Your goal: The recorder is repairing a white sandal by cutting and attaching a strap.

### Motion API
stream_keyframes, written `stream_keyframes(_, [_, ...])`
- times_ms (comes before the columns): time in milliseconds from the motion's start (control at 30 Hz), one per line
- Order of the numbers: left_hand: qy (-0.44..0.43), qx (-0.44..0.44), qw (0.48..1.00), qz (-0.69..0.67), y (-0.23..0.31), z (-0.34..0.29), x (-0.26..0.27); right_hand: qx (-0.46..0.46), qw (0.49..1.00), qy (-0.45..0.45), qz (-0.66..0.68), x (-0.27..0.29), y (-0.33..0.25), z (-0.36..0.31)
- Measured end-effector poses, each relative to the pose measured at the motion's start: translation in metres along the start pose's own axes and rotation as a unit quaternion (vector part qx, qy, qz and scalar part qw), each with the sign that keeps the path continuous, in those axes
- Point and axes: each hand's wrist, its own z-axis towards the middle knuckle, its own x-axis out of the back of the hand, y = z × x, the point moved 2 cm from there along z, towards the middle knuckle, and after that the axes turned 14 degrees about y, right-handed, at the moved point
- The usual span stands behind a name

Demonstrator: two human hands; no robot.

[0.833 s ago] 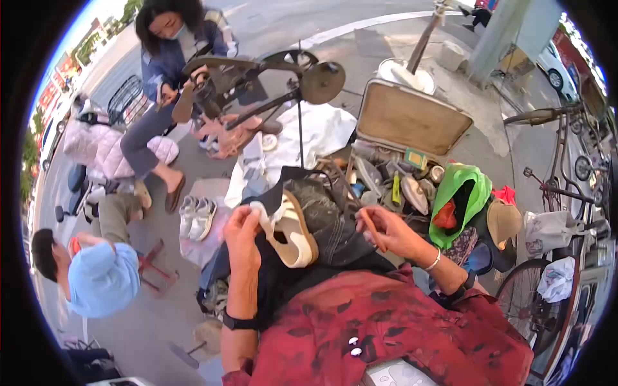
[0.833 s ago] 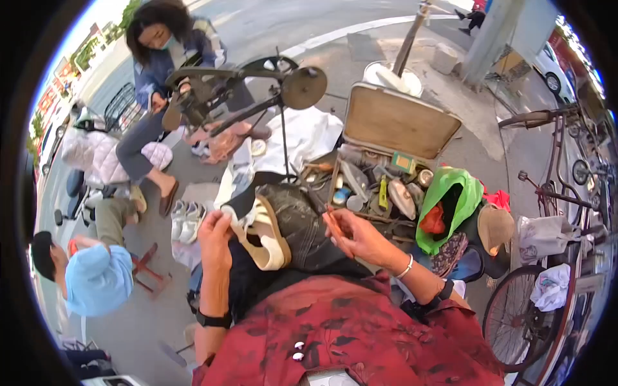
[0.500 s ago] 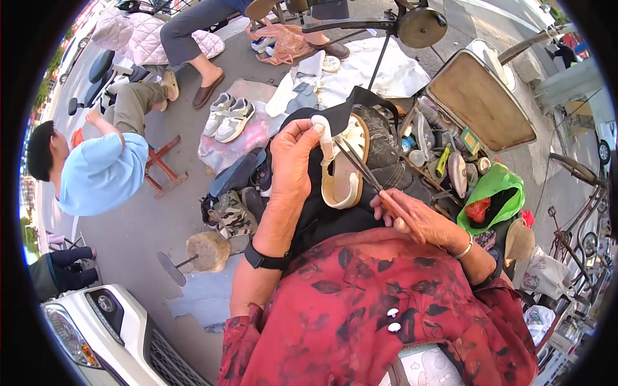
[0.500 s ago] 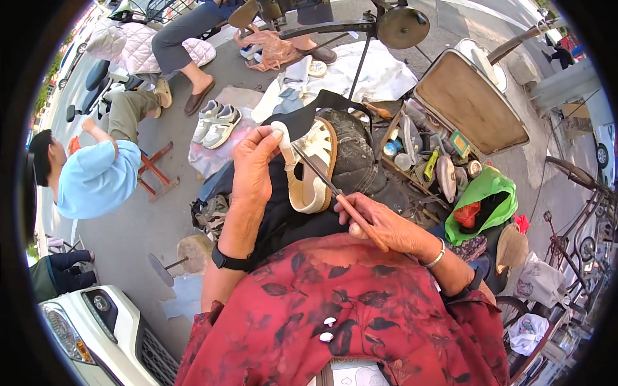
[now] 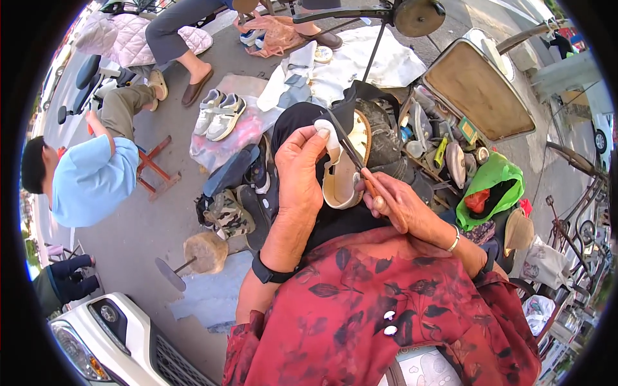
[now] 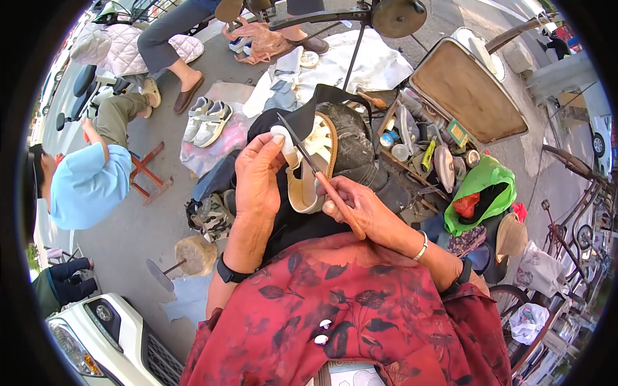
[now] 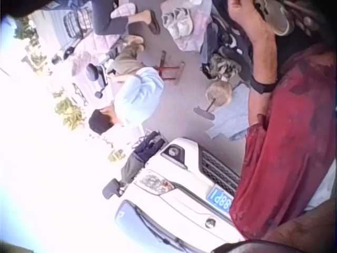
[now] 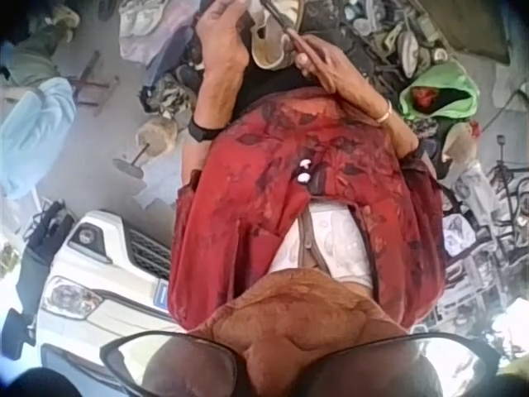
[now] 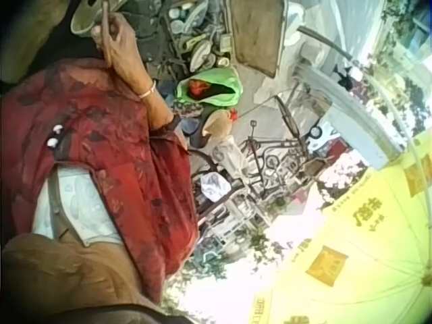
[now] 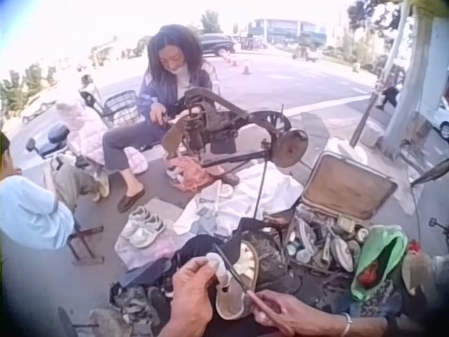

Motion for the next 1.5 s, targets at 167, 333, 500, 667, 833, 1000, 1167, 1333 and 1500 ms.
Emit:
stream_keyframes(167, [0.0,0.009,1.0,-0.012,-0.002,-0.003,-0.002,0.013,1.0,0.022,-0.018,-0.005,-0.001,0.006])
stream_keyframes(333, [0.002,0.008,1.0,-0.008,-0.004,-0.005,-0.002,0.023,1.0,0.014,-0.014,-0.006,0.001,0.007])
stream_keyframes(500, [-0.008,0.005,1.0,0.0,-0.004,-0.004,0.0,0.045,0.999,0.007,-0.022,-0.004,0.004,0.007])
stream_keyframes(667, [0.001,0.013,1.0,-0.002,-0.003,-0.005,-0.002,0.048,0.999,0.019,-0.018,-0.006,0.002,0.008])
stream_keyframes(833, [-0.001,0.014,1.0,-0.002,-0.004,-0.003,0.0,0.068,0.994,0.049,-0.07,-0.008,0.001,0.013])
stream_keyframes(1000, [0.005,0.019,1.0,0.0,-0.006,-0.002,0.0,0.048,0.994,0.077,-0.053,-0.01,0.002,0.014])
stream_keyframes(1167, [0.011,0.017,1.0,-0.004,-0.006,-0.003,-0.001,0.048,0.994,0.097,-0.015,-0.01,0.012,0.017])
stream_keyframes(1333, [0.01,0.025,1.0,-0.014,-0.008,-0.002,0.0,0.054,0.993,0.104,-0.03,-0.01,0.013,0.016])
stream_keyframes(1500, [-0.001,0.019,1.0,-0.017,-0.008,-0.001,-0.002,0.053,0.991,0.111,-0.045,-0.009,0.015,0.016])
